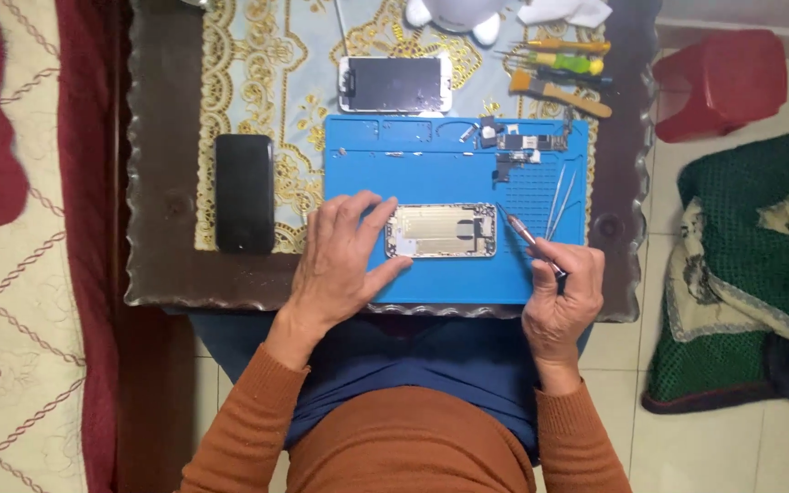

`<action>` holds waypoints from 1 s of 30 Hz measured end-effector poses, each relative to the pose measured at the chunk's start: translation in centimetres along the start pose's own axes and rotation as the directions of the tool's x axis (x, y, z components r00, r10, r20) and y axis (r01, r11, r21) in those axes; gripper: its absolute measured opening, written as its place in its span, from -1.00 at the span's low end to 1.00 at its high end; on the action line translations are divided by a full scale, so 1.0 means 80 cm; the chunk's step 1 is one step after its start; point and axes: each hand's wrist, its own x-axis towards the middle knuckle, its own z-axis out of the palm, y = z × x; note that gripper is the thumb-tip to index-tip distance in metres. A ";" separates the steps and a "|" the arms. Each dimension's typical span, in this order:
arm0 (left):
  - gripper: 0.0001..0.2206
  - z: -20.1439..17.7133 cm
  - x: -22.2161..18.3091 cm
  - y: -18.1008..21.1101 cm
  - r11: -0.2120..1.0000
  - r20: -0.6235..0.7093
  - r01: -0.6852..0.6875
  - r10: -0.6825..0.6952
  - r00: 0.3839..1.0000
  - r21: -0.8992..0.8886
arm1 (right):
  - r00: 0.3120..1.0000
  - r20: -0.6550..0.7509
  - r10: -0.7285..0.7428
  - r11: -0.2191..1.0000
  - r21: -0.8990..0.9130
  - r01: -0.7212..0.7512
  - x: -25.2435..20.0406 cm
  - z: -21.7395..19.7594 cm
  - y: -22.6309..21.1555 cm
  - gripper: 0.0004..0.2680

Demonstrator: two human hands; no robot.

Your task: Using a small metal tool to scrape adhesive residue from a mobile phone component on a repair mat.

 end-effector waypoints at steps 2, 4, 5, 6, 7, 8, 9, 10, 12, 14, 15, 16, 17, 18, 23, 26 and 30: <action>-0.33 -0.002 -0.001 0.002 1.000 0.006 -0.003 0.003 1.000 -0.003 | 1.000 -0.004 0.001 1.000 -0.011 -0.001 0.002 -0.001 -0.003 -0.68; -0.34 -0.003 0.001 0.003 1.000 0.017 -0.008 0.008 1.000 -0.008 | 1.000 -0.009 0.007 1.000 -0.026 -0.007 0.003 -0.001 -0.005 -0.69; -0.33 -0.004 0.001 0.004 1.000 0.015 -0.007 0.007 1.000 -0.005 | 1.000 -0.015 0.016 1.000 -0.009 -0.016 0.002 -0.001 -0.007 -0.69; -0.32 -0.005 0.003 0.003 1.000 0.007 -0.005 0.005 1.000 0.003 | 1.000 -0.024 0.018 1.000 0.011 -0.017 0.005 0.001 -0.007 -0.69; -0.32 -0.004 0.004 0.005 1.000 0.008 -0.012 0.012 1.000 -0.003 | 0.999 -0.029 0.020 1.000 0.003 -0.019 0.003 -0.001 -0.006 -0.69; -0.32 -0.006 0.004 0.005 1.000 0.020 0.002 -0.002 1.000 -0.012 | 0.999 -0.029 0.029 1.000 0.007 -0.029 0.002 -0.001 -0.005 -0.69; -0.32 -0.007 0.004 0.005 1.000 0.033 0.016 -0.015 0.999 -0.021 | 0.999 -0.030 0.038 0.999 0.011 -0.038 0.001 0.000 -0.004 -0.70; -0.32 -0.007 0.003 0.006 1.000 0.034 0.018 -0.017 0.999 -0.021 | 0.999 -0.027 0.039 0.999 0.012 -0.039 0.000 -0.001 -0.004 -0.70; -0.33 -0.008 0.004 0.005 1.000 0.046 0.020 -0.019 0.999 -0.024 | 0.999 -0.023 0.043 0.999 0.007 -0.042 0.000 -0.001 -0.003 -0.69; -0.32 -0.008 0.004 0.005 0.999 0.043 0.023 -0.022 0.999 -0.030 | 0.999 -0.023 0.032 0.999 0.012 -0.032 0.002 -0.001 -0.002 -0.69; -0.32 -0.008 0.004 0.005 0.999 0.042 0.027 -0.026 0.999 -0.038 | 1.000 -0.021 0.022 1.000 0.016 -0.021 0.001 -0.001 -0.002 -0.69; -0.32 -0.007 0.003 0.005 0.999 0.043 0.028 -0.027 0.999 -0.037 | 1.000 -0.020 0.022 1.000 0.017 -0.022 0.001 -0.001 -0.002 -0.69; -0.31 -0.006 0.002 0.005 0.999 0.042 0.030 -0.028 0.999 -0.041 | 1.000 -0.019 0.024 1.000 0.017 -0.024 0.000 -0.002 -0.003 -0.69; -0.31 -0.006 0.003 0.004 0.999 0.039 0.030 -0.029 0.999 -0.043 | 1.000 -0.021 0.023 1.000 0.018 -0.023 0.001 -0.001 -0.003 -0.70; -0.31 -0.006 0.003 0.006 0.999 0.036 0.036 -0.034 0.999 -0.039 | 0.999 -0.025 0.021 0.999 0.027 -0.020 0.002 -0.001 -0.002 -0.70; -0.32 -0.006 0.002 0.005 0.999 0.037 0.039 -0.038 0.999 -0.037 | 1.000 -0.022 0.022 0.999 0.027 -0.021 0.002 -0.002 -0.004 -0.69; -0.33 -0.006 0.004 0.005 0.998 0.037 0.037 -0.036 0.999 -0.041 | 1.000 -0.020 0.007 1.000 0.029 -0.007 0.002 -0.001 -0.001 -0.70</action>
